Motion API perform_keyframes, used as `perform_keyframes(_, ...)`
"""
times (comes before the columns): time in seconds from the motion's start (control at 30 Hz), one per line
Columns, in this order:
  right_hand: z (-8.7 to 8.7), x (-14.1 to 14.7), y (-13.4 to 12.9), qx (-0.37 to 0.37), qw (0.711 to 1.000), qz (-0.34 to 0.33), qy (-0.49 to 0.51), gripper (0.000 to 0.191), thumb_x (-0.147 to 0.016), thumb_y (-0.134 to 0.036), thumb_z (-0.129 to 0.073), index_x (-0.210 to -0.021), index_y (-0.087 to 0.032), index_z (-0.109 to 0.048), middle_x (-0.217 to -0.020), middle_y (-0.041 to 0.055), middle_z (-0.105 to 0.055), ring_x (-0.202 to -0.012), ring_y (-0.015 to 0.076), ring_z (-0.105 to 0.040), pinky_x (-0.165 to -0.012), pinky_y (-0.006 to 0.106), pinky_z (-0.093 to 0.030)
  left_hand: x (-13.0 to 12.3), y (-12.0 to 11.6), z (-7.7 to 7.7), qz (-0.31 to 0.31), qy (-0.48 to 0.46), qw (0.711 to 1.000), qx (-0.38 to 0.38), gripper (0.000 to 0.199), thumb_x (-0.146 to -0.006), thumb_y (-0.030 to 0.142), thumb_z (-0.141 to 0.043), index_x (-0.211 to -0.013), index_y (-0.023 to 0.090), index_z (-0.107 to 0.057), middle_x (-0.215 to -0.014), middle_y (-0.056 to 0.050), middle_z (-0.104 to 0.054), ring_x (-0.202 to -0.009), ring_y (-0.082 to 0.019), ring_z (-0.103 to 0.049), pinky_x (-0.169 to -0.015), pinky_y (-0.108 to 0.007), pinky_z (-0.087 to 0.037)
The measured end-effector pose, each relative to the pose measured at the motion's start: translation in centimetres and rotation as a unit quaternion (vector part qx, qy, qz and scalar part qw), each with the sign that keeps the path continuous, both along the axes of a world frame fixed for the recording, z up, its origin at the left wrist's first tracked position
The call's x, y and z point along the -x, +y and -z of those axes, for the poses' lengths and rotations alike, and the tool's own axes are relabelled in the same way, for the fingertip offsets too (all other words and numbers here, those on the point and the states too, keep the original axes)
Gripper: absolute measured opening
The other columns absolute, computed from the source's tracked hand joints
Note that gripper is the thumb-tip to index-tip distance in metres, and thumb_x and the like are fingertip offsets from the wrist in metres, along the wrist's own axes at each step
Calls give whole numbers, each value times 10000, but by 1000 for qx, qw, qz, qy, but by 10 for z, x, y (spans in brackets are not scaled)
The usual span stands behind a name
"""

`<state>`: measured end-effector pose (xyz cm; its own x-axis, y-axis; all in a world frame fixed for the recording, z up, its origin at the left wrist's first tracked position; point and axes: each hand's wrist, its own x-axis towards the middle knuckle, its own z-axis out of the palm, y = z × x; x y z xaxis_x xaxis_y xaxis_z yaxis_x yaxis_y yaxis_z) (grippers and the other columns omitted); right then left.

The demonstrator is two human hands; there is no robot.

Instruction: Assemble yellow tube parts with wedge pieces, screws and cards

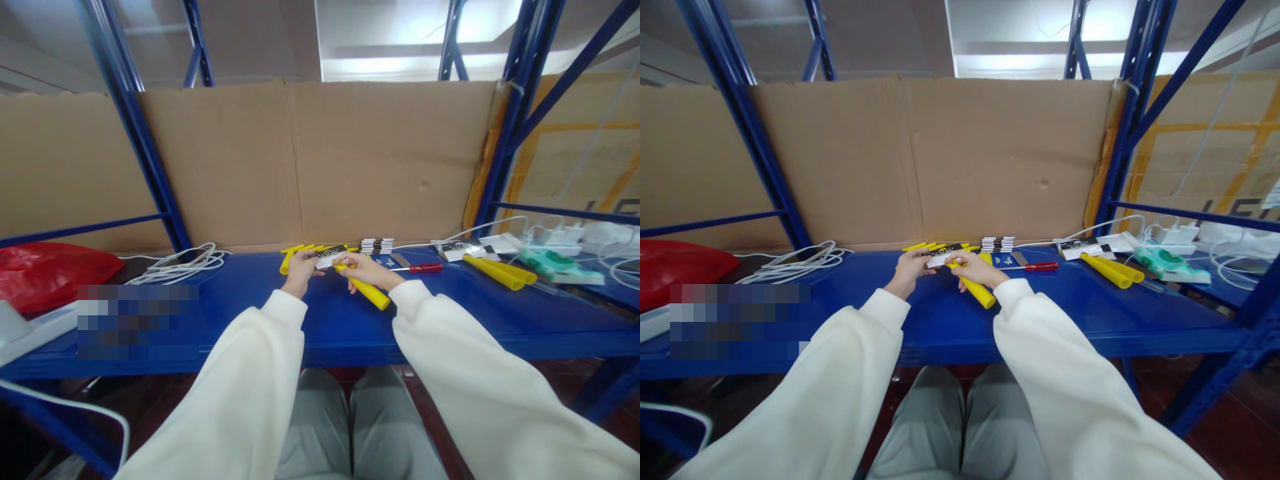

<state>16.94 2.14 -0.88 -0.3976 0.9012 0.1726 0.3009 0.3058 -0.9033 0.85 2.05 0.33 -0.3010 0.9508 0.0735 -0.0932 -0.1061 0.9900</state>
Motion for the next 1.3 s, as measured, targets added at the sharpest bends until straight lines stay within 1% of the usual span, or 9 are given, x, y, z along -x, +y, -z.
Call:
perform_keyframes(0.13,-5,0,-1,2,1000,2,-26,262,-898,-82,-540,-1122,-205,-596,-741,-31,-611,-469,81,-607,-472,215,-563,0,2,0,3,-5,1000,2,365,-845,-30,-554,-1196,33,-633,-764,-103,-717,-518,-152,-689,-443,-200,-560)
perform_keyframes(0.27,-12,2,-3,-19,995,18,-101,328,-911,-91,-494,-1202,-212,-583,-838,2,-647,-488,69,-596,-465,188,-532,0,7,2,12,-16,1000,5,390,-832,-63,-544,-1205,21,-621,-854,-132,-721,-557,-154,-700,-463,-212,-578)
perform_keyframes(0.5,-13,4,6,-212,945,66,-239,352,-796,-65,-568,-1097,-216,-668,-1109,74,-676,-534,76,-587,-468,181,-469,2,10,3,13,-65,998,-13,393,-823,-68,-600,-1198,48,-617,-1041,-160,-705,-705,-149,-729,-609,-236,-630)
perform_keyframes(0.6,-14,-1,12,-222,947,33,-228,362,-790,-90,-564,-1104,-228,-677,-1099,68,-690,-488,69,-561,-407,170,-427,2,10,2,45,-68,997,-14,393,-835,8,-652,-1220,63,-597,-1022,-167,-715,-698,-164,-737,-636,-266,-635)
perform_keyframes(0.7,-24,-15,19,-189,954,29,-230,420,-773,-103,-570,-1157,-247,-659,-947,22,-720,-404,57,-510,-349,161,-385,2,9,3,86,-60,994,-34,343,-866,92,-657,-1204,96,-599,-1047,-152,-721,-695,-155,-739,-643,-254,-624)
perform_keyframes(0.83,-53,-57,27,-165,934,139,-284,417,-782,-102,-581,-1183,-185,-662,-799,31,-723,-410,99,-544,-431,207,-458,2,9,6,94,-46,993,-55,256,-886,125,-628,-1142,116,-615,-1133,-135,-700,-668,-130,-727,-602,-226,-603)
perform_keyframes(1.0,-74,-147,30,-148,851,325,-384,431,-838,-110,-519,-1258,-135,-614,-795,61,-706,-496,138,-609,-540,244,-502,1,4,4,114,-8,993,-31,100,-879,87,-605,-970,92,-647,-981,-117,-711,-606,-130,-701,-556,-224,-577)
perform_keyframes(1.17,-54,-218,22,-82,778,410,-469,415,-855,-81,-510,-1251,-103,-632,-912,129,-719,-619,183,-657,-657,290,-510,0,0,1,149,35,988,-8,57,-871,126,-627,-914,103,-656,-891,-102,-712,-554,-126,-676,-508,-216,-546)
perform_keyframes(1.3,-30,-235,19,-64,766,399,-499,451,-854,-57,-487,-1282,-105,-619,-1083,171,-708,-811,213,-687,-747,291,-504,1,4,4,170,71,983,0,76,-868,157,-633,-927,118,-659,-922,-106,-725,-536,-124,-669,-448,-196,-505)
